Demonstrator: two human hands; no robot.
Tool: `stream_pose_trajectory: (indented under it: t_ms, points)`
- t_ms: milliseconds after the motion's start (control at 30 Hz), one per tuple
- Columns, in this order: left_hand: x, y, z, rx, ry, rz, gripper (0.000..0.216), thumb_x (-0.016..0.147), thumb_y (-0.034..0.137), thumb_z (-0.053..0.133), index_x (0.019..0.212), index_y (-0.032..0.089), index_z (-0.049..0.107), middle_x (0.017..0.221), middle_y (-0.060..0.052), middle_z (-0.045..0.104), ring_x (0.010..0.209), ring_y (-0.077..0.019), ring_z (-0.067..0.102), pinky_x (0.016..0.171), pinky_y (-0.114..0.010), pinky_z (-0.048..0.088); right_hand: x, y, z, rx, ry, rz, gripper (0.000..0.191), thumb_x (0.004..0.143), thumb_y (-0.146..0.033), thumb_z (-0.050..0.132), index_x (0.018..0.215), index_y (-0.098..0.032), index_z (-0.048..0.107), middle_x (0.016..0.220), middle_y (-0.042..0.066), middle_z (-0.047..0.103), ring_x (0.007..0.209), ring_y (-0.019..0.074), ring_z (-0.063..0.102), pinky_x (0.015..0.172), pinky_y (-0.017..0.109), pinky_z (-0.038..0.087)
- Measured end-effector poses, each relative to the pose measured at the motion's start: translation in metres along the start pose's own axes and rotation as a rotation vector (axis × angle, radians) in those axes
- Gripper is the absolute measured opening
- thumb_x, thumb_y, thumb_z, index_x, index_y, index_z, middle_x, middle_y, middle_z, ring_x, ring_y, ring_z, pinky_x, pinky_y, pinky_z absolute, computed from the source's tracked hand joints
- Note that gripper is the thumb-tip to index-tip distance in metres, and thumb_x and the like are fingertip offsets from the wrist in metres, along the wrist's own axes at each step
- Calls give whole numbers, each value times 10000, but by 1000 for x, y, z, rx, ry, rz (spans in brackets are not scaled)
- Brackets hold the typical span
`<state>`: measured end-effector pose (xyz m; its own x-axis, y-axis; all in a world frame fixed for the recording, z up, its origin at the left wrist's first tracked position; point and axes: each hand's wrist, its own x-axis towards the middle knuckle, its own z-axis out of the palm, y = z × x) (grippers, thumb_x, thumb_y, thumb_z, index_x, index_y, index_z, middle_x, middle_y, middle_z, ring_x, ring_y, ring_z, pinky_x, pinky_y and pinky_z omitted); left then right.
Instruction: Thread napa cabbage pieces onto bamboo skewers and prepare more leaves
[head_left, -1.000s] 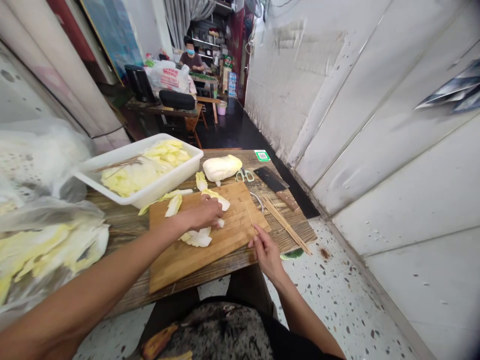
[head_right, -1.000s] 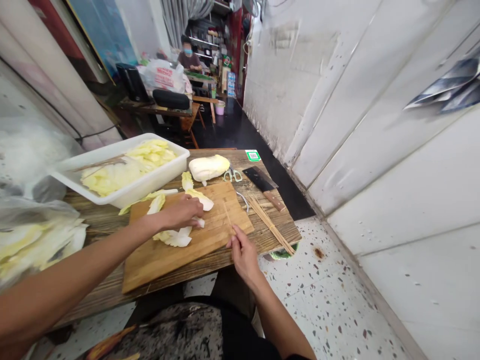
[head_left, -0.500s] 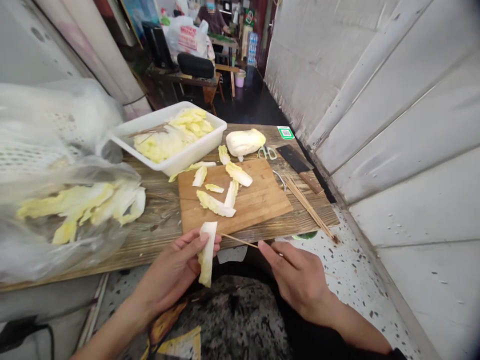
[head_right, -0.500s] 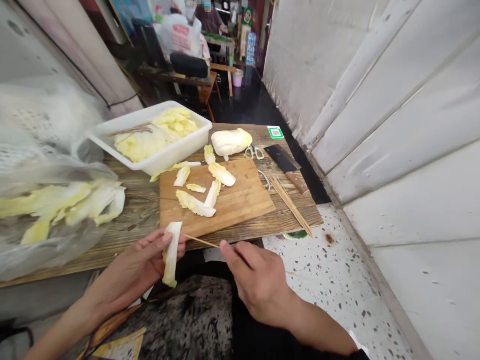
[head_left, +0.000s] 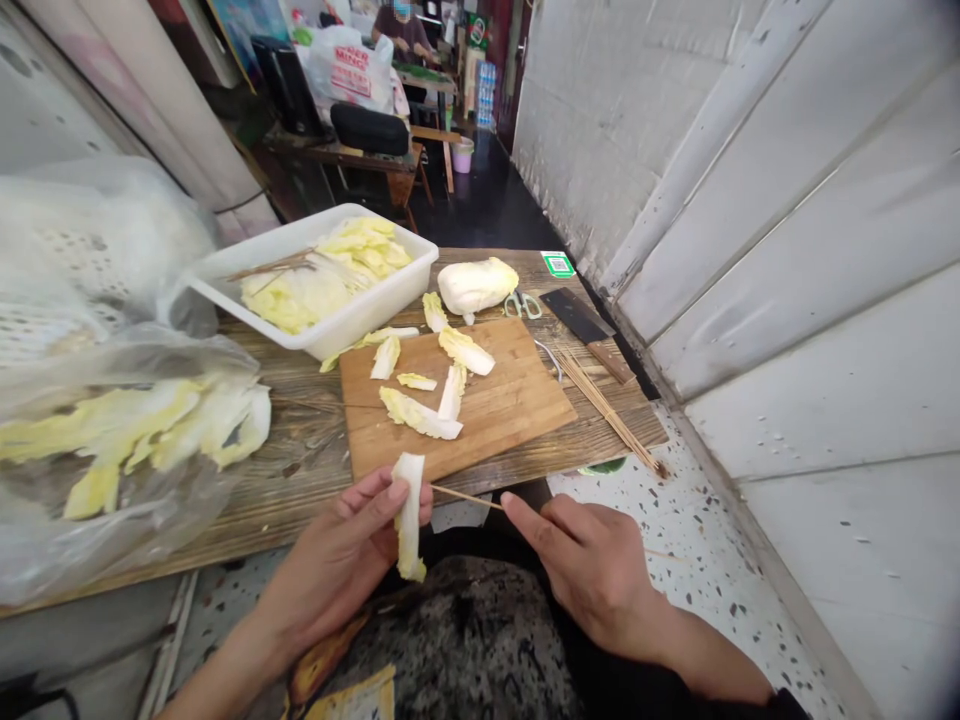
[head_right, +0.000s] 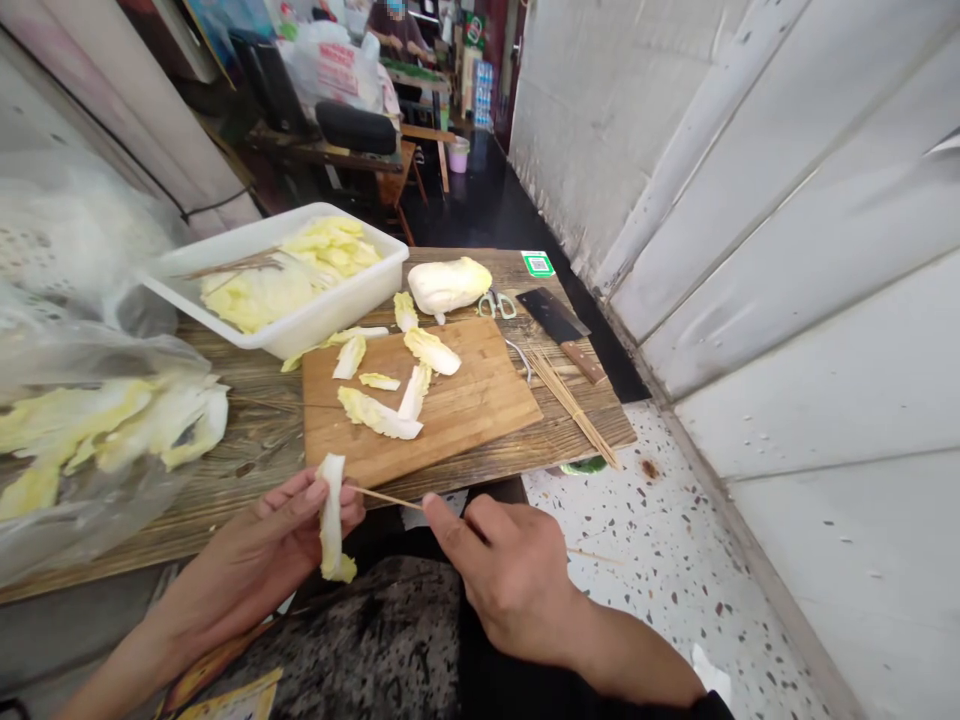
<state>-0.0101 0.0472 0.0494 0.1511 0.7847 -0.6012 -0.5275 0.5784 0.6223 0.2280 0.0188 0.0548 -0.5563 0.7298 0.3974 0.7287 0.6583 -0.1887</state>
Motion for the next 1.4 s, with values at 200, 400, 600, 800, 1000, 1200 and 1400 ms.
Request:
stream_pose_trajectory:
  t_ms: [200, 400, 600, 800, 1000, 1200, 1400]
  points:
    - [-2, 1, -1, -13, -10, -8, 354, 494, 317, 927, 719, 175, 694, 699, -10, 666, 653, -109, 602, 621, -176, 541, 4, -2, 0, -24, 21, -14, 361, 958, -129, 405, 1284, -160, 558, 704, -5, 545, 540, 135, 424, 497, 284, 301]
    - [-1, 0, -1, -17, -17, -9, 330, 499, 320, 926, 691, 186, 693, 696, -6, 671, 645, -99, 599, 647, -173, 545, 7, -2, -1, -7, 28, -24, 362, 969, -124, 375, 1286, -150, 549, 709, -3, 548, 541, 136, 414, 498, 286, 304]
    - [0, -1, -4, 11, -60, 13, 310, 550, 329, 904, 737, 188, 701, 702, 0, 660, 654, -99, 590, 636, -172, 528, 5, -1, 1, -10, 28, -7, 357, 972, -141, 397, 1296, -168, 544, 701, -8, 547, 538, 132, 423, 498, 283, 306]
    - [0, -1, -4, 125, -116, 87, 298, 601, 384, 870, 776, 193, 723, 704, -21, 682, 642, -109, 586, 599, -177, 494, 5, 5, -1, -4, 0, -30, 342, 976, -139, 402, 1279, -165, 559, 704, -8, 563, 530, 122, 436, 496, 276, 317]
    - [-1, 3, -8, 500, -167, 300, 167, 649, 354, 821, 707, 223, 734, 862, -58, 728, 776, -185, 649, 717, -266, 528, 9, 17, -8, 155, -23, -102, 261, 978, -150, 451, 1196, -155, 595, 710, -4, 592, 550, 104, 492, 498, 238, 366]
    - [-2, 7, -10, 885, -198, 622, 34, 671, 310, 783, 678, 280, 769, 800, -54, 722, 756, -201, 667, 737, -266, 524, 14, 15, -13, 201, -151, -161, 262, 982, -156, 454, 1213, -124, 573, 838, 36, 644, 646, 123, 561, 541, 246, 433]
    - [-7, 8, -15, 1006, -210, 603, 91, 723, 321, 712, 767, 334, 790, 921, -50, 772, 829, -247, 727, 755, -301, 571, 23, 6, -24, 110, -207, -247, 306, 992, -161, 362, 1210, -105, 569, 784, 34, 626, 587, 139, 513, 481, 279, 387]
